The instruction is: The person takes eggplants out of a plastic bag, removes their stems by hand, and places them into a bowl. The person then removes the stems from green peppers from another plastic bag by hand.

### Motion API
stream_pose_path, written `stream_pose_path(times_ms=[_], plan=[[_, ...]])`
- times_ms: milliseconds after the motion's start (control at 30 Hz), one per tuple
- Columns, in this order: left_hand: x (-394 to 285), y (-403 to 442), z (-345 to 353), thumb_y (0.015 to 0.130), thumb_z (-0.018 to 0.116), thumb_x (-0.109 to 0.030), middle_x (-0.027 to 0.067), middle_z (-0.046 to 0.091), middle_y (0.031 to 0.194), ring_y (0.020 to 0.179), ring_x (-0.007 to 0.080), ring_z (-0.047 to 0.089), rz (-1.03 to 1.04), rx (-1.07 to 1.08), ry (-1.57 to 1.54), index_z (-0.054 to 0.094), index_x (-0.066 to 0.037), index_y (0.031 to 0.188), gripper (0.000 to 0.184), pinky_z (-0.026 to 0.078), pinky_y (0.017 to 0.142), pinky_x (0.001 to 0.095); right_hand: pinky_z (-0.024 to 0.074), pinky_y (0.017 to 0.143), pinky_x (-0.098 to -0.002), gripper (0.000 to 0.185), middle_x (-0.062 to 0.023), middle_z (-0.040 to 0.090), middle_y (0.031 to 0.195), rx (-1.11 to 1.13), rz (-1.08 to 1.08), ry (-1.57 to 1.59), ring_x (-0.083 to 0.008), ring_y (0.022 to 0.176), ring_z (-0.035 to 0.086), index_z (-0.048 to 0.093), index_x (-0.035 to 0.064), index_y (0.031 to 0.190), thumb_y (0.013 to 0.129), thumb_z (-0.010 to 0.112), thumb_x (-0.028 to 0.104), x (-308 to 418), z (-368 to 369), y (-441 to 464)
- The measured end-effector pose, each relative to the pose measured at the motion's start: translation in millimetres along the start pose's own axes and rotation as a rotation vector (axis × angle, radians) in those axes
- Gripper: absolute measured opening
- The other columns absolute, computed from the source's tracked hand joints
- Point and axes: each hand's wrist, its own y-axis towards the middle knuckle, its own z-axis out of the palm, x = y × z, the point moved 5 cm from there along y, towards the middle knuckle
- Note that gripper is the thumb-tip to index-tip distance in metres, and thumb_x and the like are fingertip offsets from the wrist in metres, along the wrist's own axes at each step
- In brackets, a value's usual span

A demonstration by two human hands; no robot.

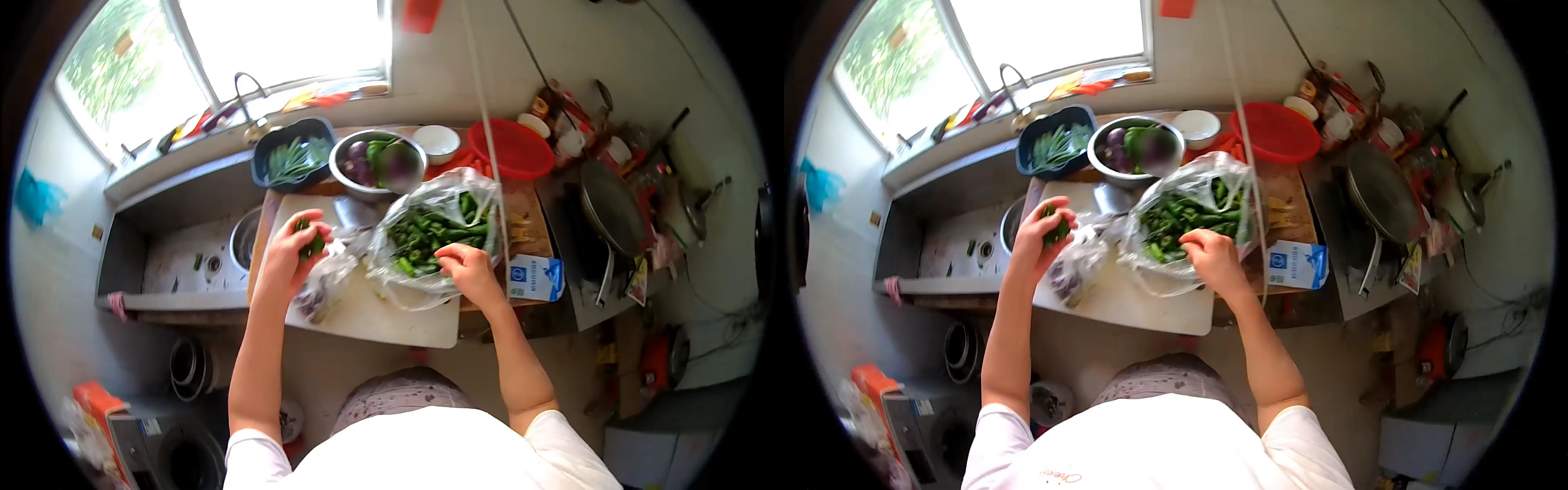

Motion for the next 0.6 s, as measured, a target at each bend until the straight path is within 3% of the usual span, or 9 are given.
stream_pose_path(times_ms=[200, 300, 333, 400, 467, 500, 533, 567, 600], plan=[[42.4, 196.4, 25.1, 0.089, 0.056, -0.009, 0.0125, 0.060, 0.096, 0.083, 0.0245, 0.061, -0.070, -0.150, 0.095, 0.051, -0.002, 0.110, 0.023, 0.054, 0.075, 0.0381, 0.0476, 0.086, -0.0411, 0.026, -0.0217, 0.063, 0.106, -0.105, -0.055, -0.147, -0.0368, 0.098, 0.060, 0.063, -0.0040, 0.105, 0.081, 0.053, -0.002, -73.6, -48.2, 46.4], [34.7, 224.3, 33.3, 0.090, 0.058, -0.023, 0.0085, 0.060, 0.097, 0.090, 0.0271, 0.058, -0.025, -0.341, 0.552, 0.053, -0.008, 0.114, 0.029, 0.047, 0.084, 0.0453, 0.0458, 0.091, -0.0409, 0.035, -0.0241, 0.060, 0.113, -0.119, -0.086, -0.103, -0.0387, 0.105, 0.057, 0.058, -0.0058, 0.112, 0.078, 0.052, -0.006, -73.7, -67.9, 69.3], [20.2, 226.9, 41.0, 0.089, 0.058, -0.021, 0.0092, 0.061, 0.097, 0.091, 0.0257, 0.058, 0.274, -0.389, 1.041, 0.054, -0.007, 0.114, 0.030, 0.048, 0.082, 0.0408, 0.0455, 0.091, -0.0407, 0.036, -0.0244, 0.059, 0.114, -0.120, -0.079, -0.084, -0.0389, 0.107, 0.056, 0.057, -0.0059, 0.114, 0.078, 0.052, -0.006, -72.6, -75.4, 74.7], [19.8, 203.4, 81.3, 0.088, 0.058, -0.017, 0.0118, 0.061, 0.096, 0.085, 0.0233, 0.060, 0.600, -0.226, 1.403, 0.059, 0.000, 0.107, 0.026, 0.049, 0.078, 0.0360, 0.0476, 0.089, -0.0398, 0.040, -0.0227, 0.060, 0.114, -0.061, -0.047, -0.010, -0.0352, 0.105, 0.059, 0.056, -0.0045, 0.116, 0.077, 0.052, -0.006, -71.8, -83.3, 83.4], [85.4, 199.2, 96.8, 0.086, 0.058, -0.009, 0.0085, 0.063, 0.090, 0.078, 0.0192, 0.062, 0.261, 0.137, 0.772, 0.066, 0.003, 0.090, 0.014, 0.051, 0.072, 0.0320, 0.0488, 0.088, -0.0388, 0.040, -0.0216, 0.061, 0.114, 0.058, 0.038, 0.091, -0.0319, 0.105, 0.061, 0.056, -0.0040, 0.116, 0.076, 0.052, -0.006, -63.1, -83.7, 93.4], [91.9, 158.4, 142.0, 0.082, 0.062, -0.005, 0.0076, 0.065, 0.087, 0.082, 0.0240, 0.064, 0.191, 0.329, 1.074, 0.065, -0.001, 0.098, 0.017, 0.052, 0.075, 0.0340, 0.0503, 0.085, -0.0363, 0.042, -0.0203, 0.062, 0.114, 0.097, 0.050, 0.191, -0.0264, 0.104, 0.062, 0.055, -0.0031, 0.118, 0.076, 0.054, -0.006, -67.9, -75.2, 100.5], [101.5, 138.7, 174.4, 0.078, 0.064, -0.004, 0.0142, 0.064, 0.098, 0.097, 0.0289, 0.060, 0.403, 0.596, 1.188, 0.066, -0.002, 0.097, 0.019, 0.048, 0.085, 0.0366, 0.0503, 0.086, -0.0355, 0.044, -0.0203, 0.061, 0.115, 0.057, -0.002, 0.263, -0.0259, 0.106, 0.061, 0.054, -0.0033, 0.120, 0.076, 0.053, -0.007, -75.3, -65.8, 111.1], [120.2, 129.9, 180.4, 0.078, 0.064, -0.007, 0.0135, 0.057, 0.115, 0.112, 0.0329, 0.050, 0.669, 0.608, 1.375, 0.062, -0.005, 0.110, 0.033, 0.044, 0.092, 0.0412, 0.0503, 0.087, -0.0347, 0.046, -0.0204, 0.060, 0.117, 0.012, -0.053, 0.331, -0.0255, 0.108, 0.061, 0.052, -0.0035, 0.122, 0.077, 0.053, -0.008, -85.7, -54.9, 123.4], [128.5, 132.5, 181.8, 0.076, 0.068, -0.016, 0.0111, 0.047, 0.129, 0.119, 0.0325, 0.043, 0.644, 0.538, 1.620, 0.054, -0.007, 0.121, 0.048, 0.042, 0.094, 0.0429, 0.0503, 0.089, -0.0339, 0.048, -0.0204, 0.059, 0.119, -0.037, -0.102, 0.396, -0.0250, 0.110, 0.060, 0.051, -0.0037, 0.124, 0.077, 0.053, -0.009, -80.6, -52.1, 131.6]])
